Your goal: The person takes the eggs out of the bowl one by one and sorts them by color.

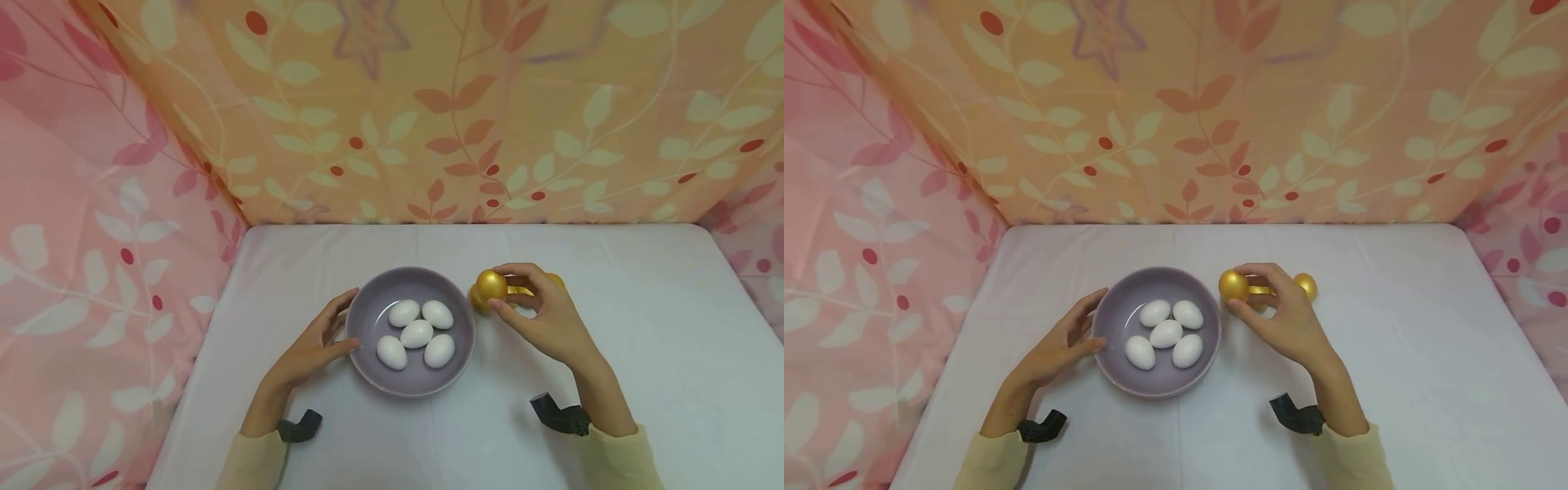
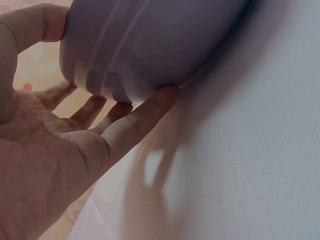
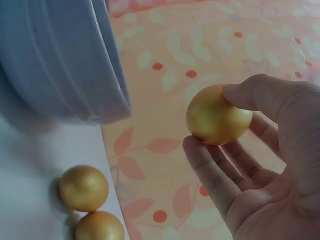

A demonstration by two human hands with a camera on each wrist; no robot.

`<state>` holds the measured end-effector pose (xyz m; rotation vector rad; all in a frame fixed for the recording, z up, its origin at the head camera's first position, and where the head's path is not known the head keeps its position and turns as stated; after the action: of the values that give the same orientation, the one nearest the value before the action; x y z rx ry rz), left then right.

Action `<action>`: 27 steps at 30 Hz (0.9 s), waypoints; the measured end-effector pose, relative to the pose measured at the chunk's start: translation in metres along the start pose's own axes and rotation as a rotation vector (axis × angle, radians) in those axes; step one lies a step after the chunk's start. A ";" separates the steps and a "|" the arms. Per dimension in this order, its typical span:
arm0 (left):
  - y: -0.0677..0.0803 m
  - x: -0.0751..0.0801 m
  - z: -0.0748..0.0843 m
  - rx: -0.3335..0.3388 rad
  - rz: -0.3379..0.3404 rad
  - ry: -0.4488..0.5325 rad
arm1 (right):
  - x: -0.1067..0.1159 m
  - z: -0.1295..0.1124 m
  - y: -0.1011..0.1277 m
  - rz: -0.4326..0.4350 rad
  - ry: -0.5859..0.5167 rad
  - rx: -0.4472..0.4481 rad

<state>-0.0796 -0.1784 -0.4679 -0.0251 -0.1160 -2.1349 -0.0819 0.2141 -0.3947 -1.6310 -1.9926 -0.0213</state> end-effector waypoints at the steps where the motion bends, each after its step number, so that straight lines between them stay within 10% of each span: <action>1: 0.000 0.000 0.000 -0.001 0.000 0.000 | 0.002 0.001 0.000 0.010 0.009 0.004; 27: 0.000 -0.001 0.002 0.002 0.001 0.026 | 0.041 0.028 0.008 0.221 0.183 -0.088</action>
<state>-0.0795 -0.1771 -0.4656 0.0037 -0.1034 -2.1333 -0.0902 0.2631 -0.4039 -1.8279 -1.6883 -0.1712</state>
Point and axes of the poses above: each hand's wrist, its own y-axis away from the middle knuckle, its own x-axis out of the back of the hand, z = x × y, the point moved 2 cm from there along -y, towards the middle knuckle, and after that the axes turned 1 degree about -z, right-handed, at the moved point
